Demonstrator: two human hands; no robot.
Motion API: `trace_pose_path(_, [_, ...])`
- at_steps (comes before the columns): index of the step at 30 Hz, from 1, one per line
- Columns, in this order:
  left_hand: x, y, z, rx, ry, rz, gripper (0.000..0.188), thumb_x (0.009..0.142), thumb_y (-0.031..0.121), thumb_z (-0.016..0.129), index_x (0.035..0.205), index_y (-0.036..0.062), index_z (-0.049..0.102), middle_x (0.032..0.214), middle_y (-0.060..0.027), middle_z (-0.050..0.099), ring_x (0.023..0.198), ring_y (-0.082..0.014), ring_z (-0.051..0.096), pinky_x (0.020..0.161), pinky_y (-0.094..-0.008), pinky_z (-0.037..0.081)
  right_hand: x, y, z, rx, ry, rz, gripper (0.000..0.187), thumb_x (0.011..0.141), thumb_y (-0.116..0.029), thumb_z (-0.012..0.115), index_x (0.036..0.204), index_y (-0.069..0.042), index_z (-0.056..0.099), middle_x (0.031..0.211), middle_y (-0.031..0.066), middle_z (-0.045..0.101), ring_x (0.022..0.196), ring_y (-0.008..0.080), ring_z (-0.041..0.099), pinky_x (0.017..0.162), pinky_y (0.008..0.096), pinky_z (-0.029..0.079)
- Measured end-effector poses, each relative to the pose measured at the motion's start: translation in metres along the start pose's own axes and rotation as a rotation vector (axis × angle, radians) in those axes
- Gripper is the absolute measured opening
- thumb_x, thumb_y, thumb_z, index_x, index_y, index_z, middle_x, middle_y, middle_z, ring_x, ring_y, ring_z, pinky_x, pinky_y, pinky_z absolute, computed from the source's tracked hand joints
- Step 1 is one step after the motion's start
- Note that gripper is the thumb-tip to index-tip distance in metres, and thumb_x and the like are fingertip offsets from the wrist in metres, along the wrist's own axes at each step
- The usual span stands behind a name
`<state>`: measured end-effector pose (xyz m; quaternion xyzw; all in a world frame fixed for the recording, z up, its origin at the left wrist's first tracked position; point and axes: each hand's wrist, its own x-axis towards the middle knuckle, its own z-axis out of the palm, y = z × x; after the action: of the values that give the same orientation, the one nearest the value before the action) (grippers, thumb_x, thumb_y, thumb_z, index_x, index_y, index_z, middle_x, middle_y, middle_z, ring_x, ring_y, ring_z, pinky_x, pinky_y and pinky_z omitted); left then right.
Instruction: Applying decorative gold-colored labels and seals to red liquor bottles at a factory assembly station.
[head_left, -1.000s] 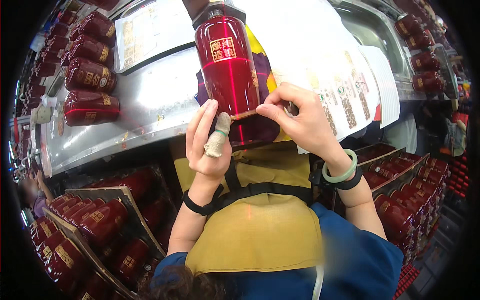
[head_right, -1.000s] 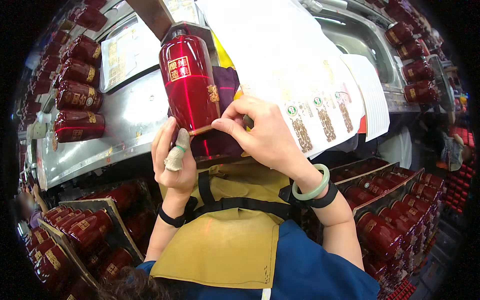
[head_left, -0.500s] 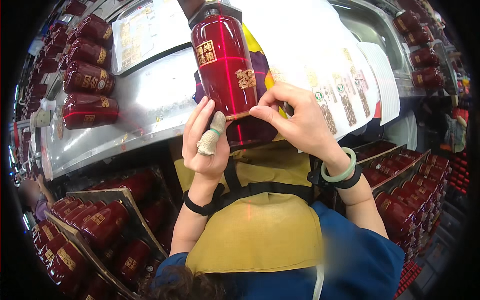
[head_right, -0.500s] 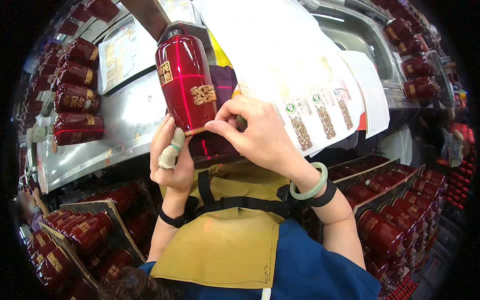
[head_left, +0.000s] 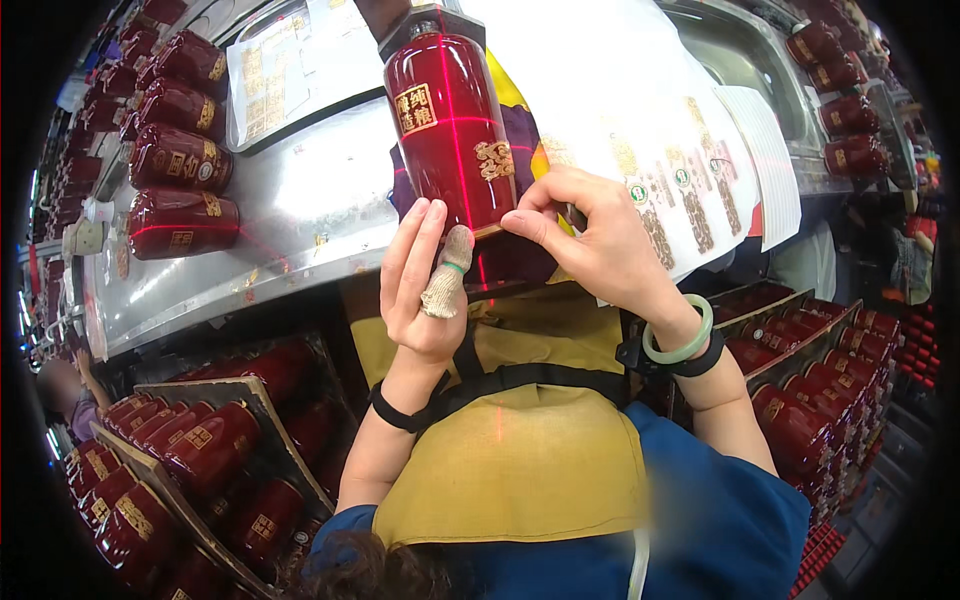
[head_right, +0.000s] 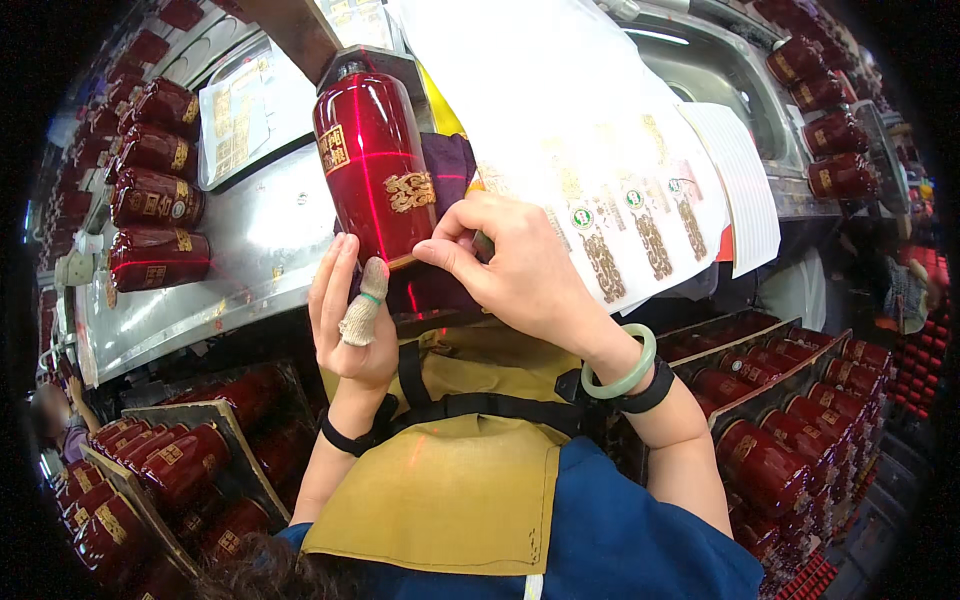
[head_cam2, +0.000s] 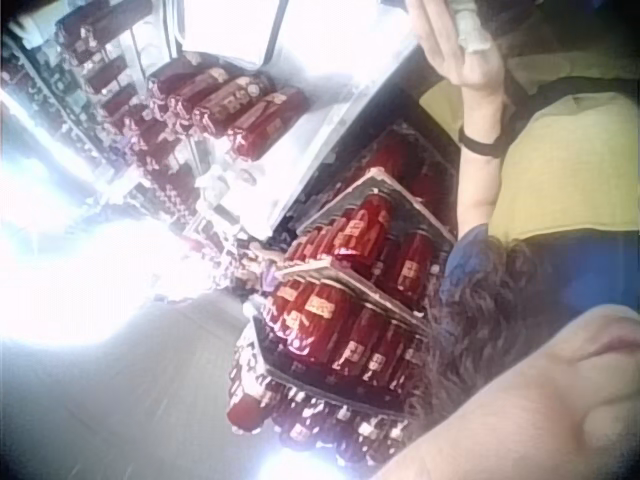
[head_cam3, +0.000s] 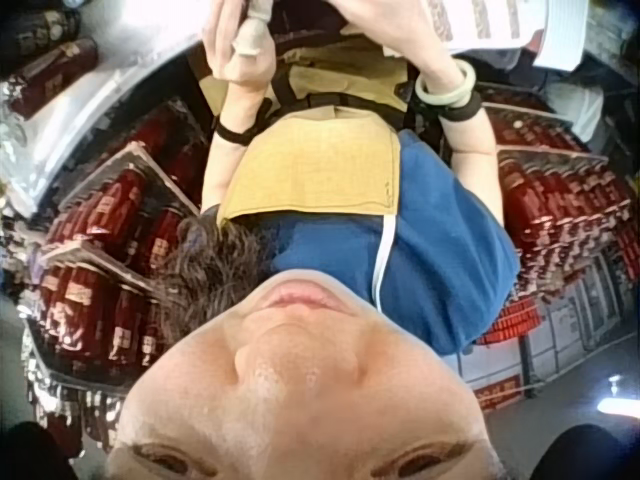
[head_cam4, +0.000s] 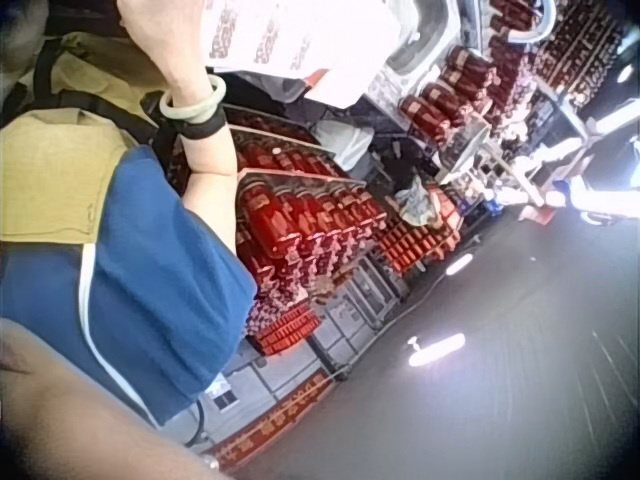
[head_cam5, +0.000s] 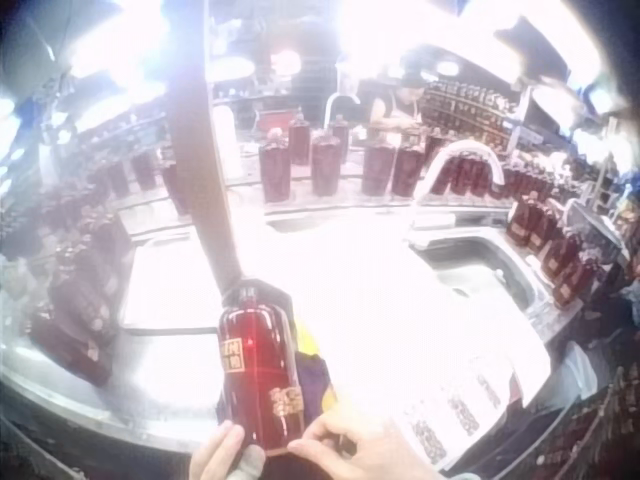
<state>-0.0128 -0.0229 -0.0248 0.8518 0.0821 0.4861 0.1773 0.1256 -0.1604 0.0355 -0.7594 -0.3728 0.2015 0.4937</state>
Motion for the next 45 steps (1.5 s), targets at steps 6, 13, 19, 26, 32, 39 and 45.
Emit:
trace_pose_path(6, [0.008, 0.01, -0.001, 0.027, -0.034, -0.024, 0.027, 0.084, -0.005, 0.08, 0.11, -0.0057, 0.075, 0.119, -0.0163, 0.074, 0.111, -0.0327, 0.069, 0.092, -0.0404, 0.059, 0.0, 0.001, 0.001, 0.011, -0.001, 0.012, 0.017, 0.09, -0.013, 0.079, 0.09, 0.002, 0.072, 0.079, 0.0066, 0.067, 0.07, 0.0142, 0.056, 0.065, 0.03, 0.045])
trace_pose_path(13, [0.007, 0.003, 0.001, -0.007, -0.008, -0.019, 0.016, 0.083, -0.007, 0.08, 0.098, -0.0024, 0.078, 0.112, -0.0166, 0.075, 0.106, -0.0322, 0.069, 0.086, -0.0397, 0.06, 0.0, 0.008, -0.006, -0.022, 0.068, 0.042, 0.018, 0.09, -0.016, 0.079, 0.089, 0.001, 0.071, 0.073, 0.0082, 0.065, 0.064, 0.016, 0.058, 0.061, 0.0317, 0.047])
trace_pose_path(19, [-0.004, -0.003, 0.002, -0.102, 0.02, -0.112, 0.035, 0.084, -0.014, 0.075, 0.119, -0.0104, 0.07, 0.118, -0.0186, 0.072, 0.111, -0.0307, 0.069, 0.094, -0.0369, 0.062, -0.003, 0.006, 0.008, 0.299, 0.037, 0.265, 0.023, 0.093, -0.023, 0.078, 0.096, -0.001, 0.069, 0.075, -0.0002, 0.061, 0.068, 0.0095, 0.051, 0.064, 0.0286, 0.043])
trace_pose_path(26, [-0.006, -0.002, 0.002, -0.109, 0.017, -0.116, 0.036, 0.086, -0.014, 0.074, 0.121, -0.0116, 0.067, 0.122, -0.0189, 0.069, 0.113, -0.0306, 0.068, 0.096, -0.0372, 0.061, -0.002, 0.008, 0.019, 0.314, 0.029, 0.204, 0.028, 0.091, -0.024, 0.081, 0.096, -0.002, 0.065, 0.078, 0.0015, 0.062, 0.073, 0.0095, 0.053, 0.067, 0.0279, 0.044])
trace_pose_path(32, [-0.004, -0.001, 0.0, -0.073, -0.015, -0.085, 0.037, 0.087, -0.013, 0.074, 0.123, -0.0113, 0.066, 0.122, -0.0187, 0.069, 0.113, -0.0305, 0.068, 0.094, -0.0376, 0.062, -0.002, 0.011, 0.016, 0.358, 0.016, 0.295, 0.025, 0.091, -0.023, 0.081, 0.095, -0.002, 0.067, 0.075, -0.0025, 0.06, 0.07, 0.0062, 0.049, 0.065, 0.0256, 0.043])
trace_pose_path(39, [-0.005, 0.0, 0.0, -0.03, -0.019, -0.068, 0.038, 0.086, -0.013, 0.074, 0.123, -0.0113, 0.066, 0.122, -0.0186, 0.069, 0.113, -0.0306, 0.068, 0.094, -0.0378, 0.062, -0.002, 0.007, 0.012, 0.402, 0.0, 0.299, 0.023, 0.09, -0.02, 0.081, 0.096, -0.001, 0.071, 0.077, -0.0034, 0.061, 0.07, 0.005, 0.049, 0.063, 0.024, 0.042])
trace_pose_path(45, [-0.007, 0.0, 0.001, -0.077, -0.023, -0.102, 0.039, 0.087, -0.013, 0.073, 0.125, -0.0118, 0.065, 0.125, -0.0194, 0.067, 0.114, -0.0303, 0.067, 0.095, -0.0384, 0.062, 0.0, 0.006, 0.011, 0.398, -0.007, 0.31, 0.023, 0.09, -0.019, 0.082, 0.096, 0.0, 0.071, 0.078, -0.0043, 0.061, 0.071, 0.0042, 0.05, 0.064, 0.0229, 0.043])
